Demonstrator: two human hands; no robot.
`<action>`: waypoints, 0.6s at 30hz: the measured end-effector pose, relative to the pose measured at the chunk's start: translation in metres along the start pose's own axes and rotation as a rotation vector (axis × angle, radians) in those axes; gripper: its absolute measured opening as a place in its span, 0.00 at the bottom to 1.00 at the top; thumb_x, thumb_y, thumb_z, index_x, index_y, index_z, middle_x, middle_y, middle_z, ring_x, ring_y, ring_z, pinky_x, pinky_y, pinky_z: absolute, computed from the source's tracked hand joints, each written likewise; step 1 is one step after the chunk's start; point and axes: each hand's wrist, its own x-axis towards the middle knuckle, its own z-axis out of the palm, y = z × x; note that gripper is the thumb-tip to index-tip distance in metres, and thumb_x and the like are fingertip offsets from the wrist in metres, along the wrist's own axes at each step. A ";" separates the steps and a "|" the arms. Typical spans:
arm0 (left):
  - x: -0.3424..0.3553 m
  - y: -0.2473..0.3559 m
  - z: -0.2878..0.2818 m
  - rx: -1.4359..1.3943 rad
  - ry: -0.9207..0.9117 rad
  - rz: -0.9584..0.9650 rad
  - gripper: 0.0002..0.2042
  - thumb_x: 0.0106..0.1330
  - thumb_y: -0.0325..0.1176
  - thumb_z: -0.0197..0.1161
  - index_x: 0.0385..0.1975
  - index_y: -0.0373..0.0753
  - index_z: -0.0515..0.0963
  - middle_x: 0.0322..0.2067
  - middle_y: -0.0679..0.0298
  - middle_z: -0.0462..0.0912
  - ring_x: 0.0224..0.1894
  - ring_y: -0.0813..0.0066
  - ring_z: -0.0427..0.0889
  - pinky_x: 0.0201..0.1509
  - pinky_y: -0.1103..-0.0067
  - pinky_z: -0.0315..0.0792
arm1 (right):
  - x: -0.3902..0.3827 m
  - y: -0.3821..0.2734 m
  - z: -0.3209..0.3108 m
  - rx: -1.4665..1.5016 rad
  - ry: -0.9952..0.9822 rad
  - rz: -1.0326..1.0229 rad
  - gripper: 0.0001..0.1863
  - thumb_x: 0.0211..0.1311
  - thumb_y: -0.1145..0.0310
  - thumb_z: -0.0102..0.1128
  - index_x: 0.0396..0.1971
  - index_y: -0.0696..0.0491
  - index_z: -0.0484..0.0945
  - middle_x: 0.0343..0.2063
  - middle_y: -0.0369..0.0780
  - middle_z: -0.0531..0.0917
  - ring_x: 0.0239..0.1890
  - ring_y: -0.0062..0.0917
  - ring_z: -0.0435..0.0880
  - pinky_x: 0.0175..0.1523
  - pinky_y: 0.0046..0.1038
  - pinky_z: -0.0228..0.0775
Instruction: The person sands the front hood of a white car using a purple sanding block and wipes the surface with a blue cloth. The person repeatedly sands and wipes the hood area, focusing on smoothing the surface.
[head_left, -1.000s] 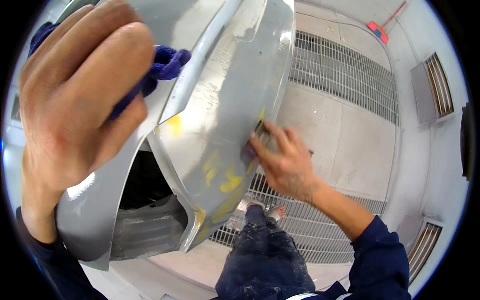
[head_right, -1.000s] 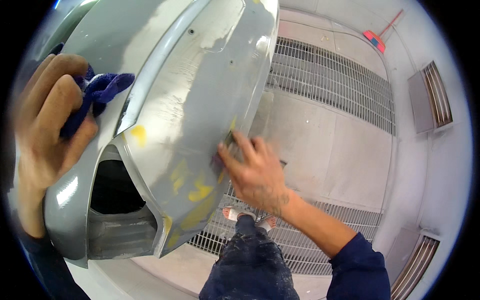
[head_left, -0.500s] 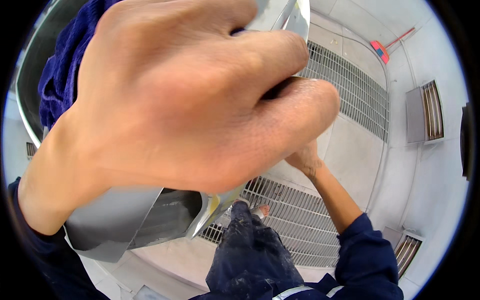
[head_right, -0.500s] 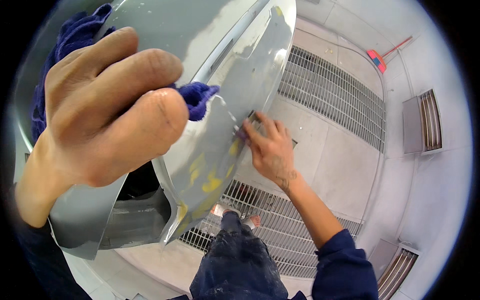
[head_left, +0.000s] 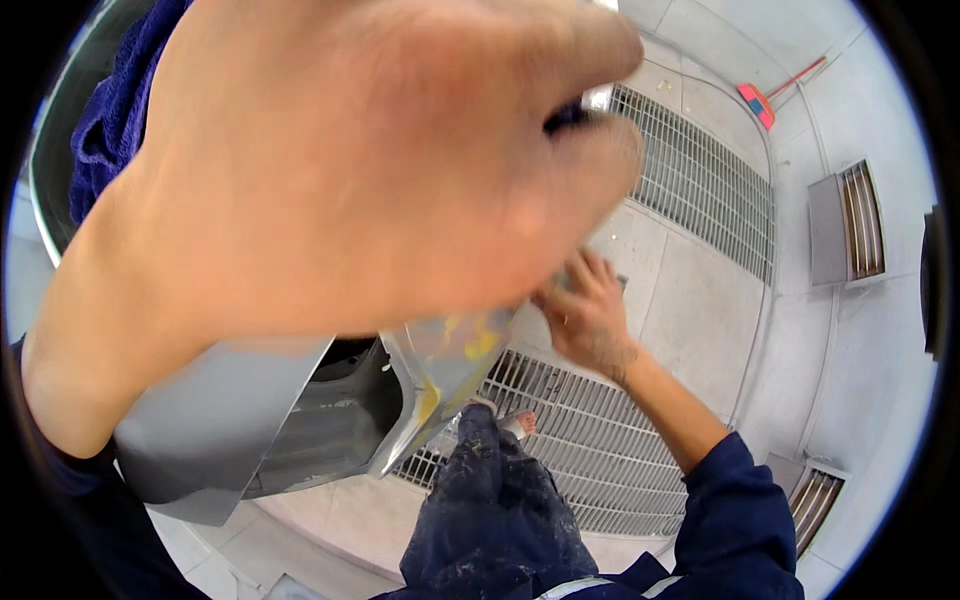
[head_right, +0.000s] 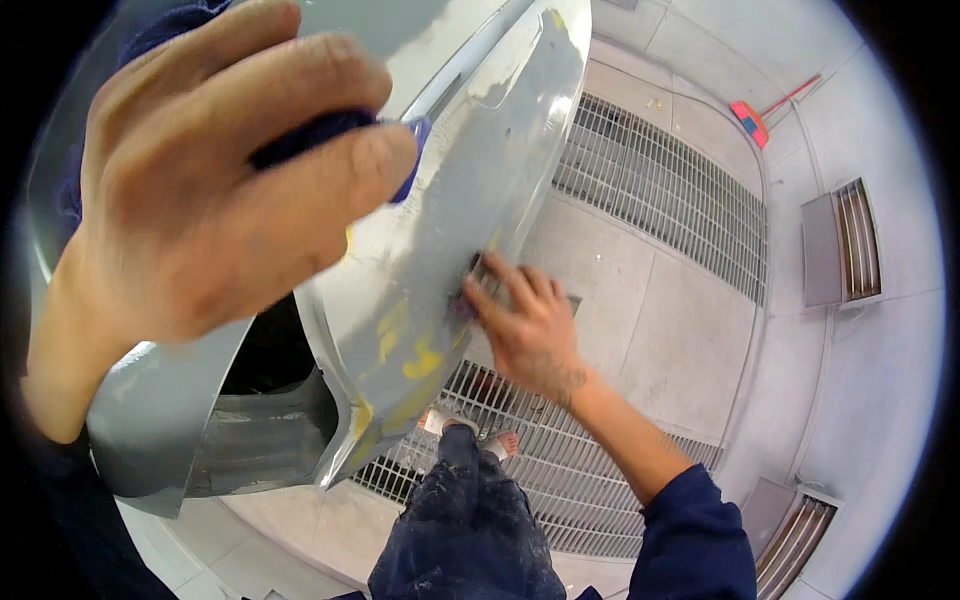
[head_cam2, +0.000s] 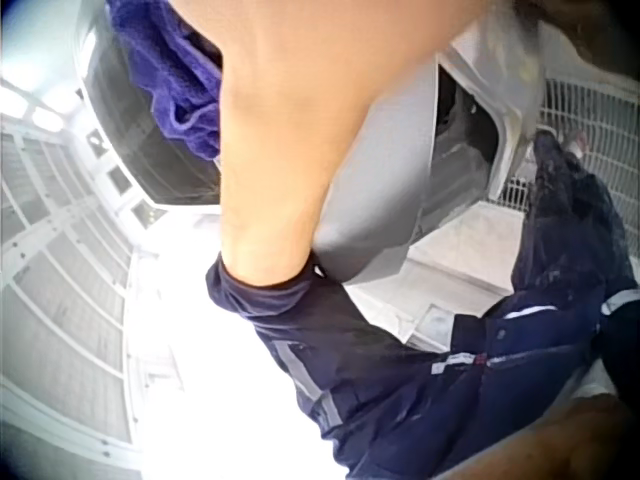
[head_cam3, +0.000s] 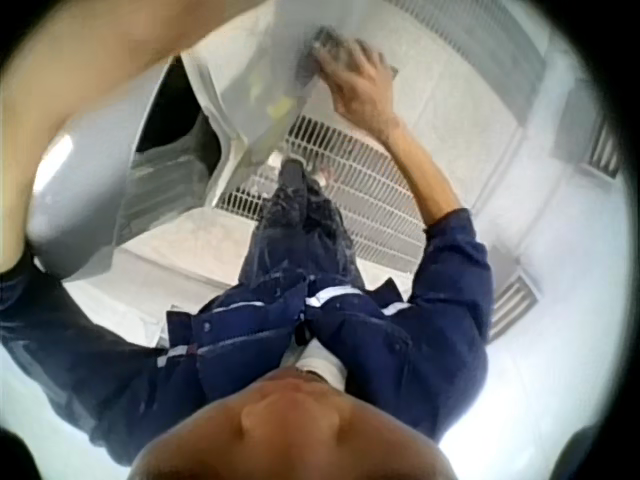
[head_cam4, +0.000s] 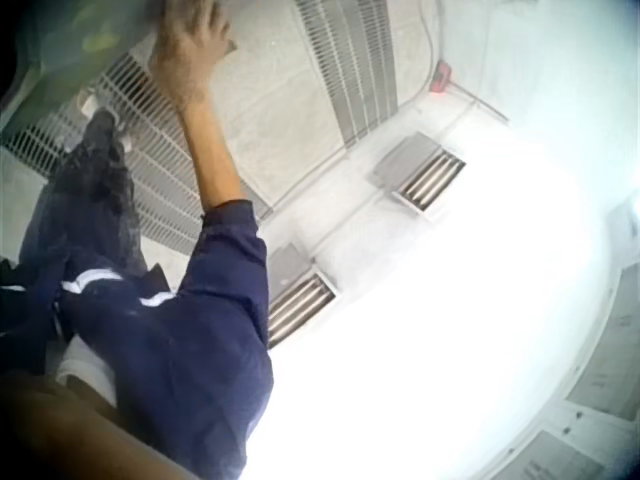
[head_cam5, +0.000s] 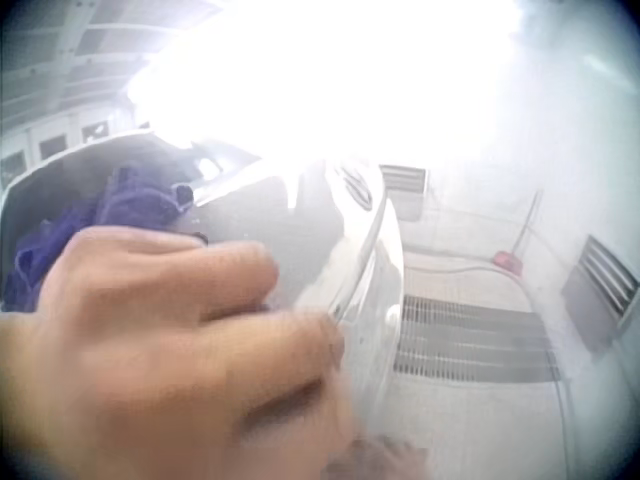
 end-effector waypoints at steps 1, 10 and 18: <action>0.000 0.003 0.005 -0.009 0.022 -0.004 0.19 0.36 0.39 0.68 0.31 0.39 0.82 0.31 0.59 0.80 0.26 0.69 0.72 0.24 0.79 0.67 | 0.004 0.018 -0.005 -0.032 -0.022 0.006 0.28 0.55 0.75 0.64 0.59 0.48 0.82 0.64 0.49 0.75 0.55 0.45 0.77 0.55 0.42 0.71; -0.012 -0.002 0.017 -0.056 0.044 -0.097 0.20 0.37 0.40 0.68 0.33 0.39 0.81 0.33 0.59 0.80 0.28 0.68 0.72 0.27 0.78 0.67 | 0.002 0.018 -0.016 -0.099 0.050 0.155 0.24 0.60 0.73 0.63 0.59 0.51 0.81 0.62 0.51 0.74 0.53 0.48 0.77 0.53 0.42 0.73; -0.064 0.019 -0.007 -0.070 -0.122 -0.295 0.21 0.38 0.40 0.68 0.35 0.39 0.81 0.35 0.58 0.80 0.30 0.67 0.72 0.29 0.77 0.67 | -0.002 -0.066 -0.003 -0.013 0.006 0.449 0.31 0.67 0.67 0.62 0.68 0.60 0.69 0.57 0.68 0.64 0.55 0.60 0.74 0.58 0.49 0.74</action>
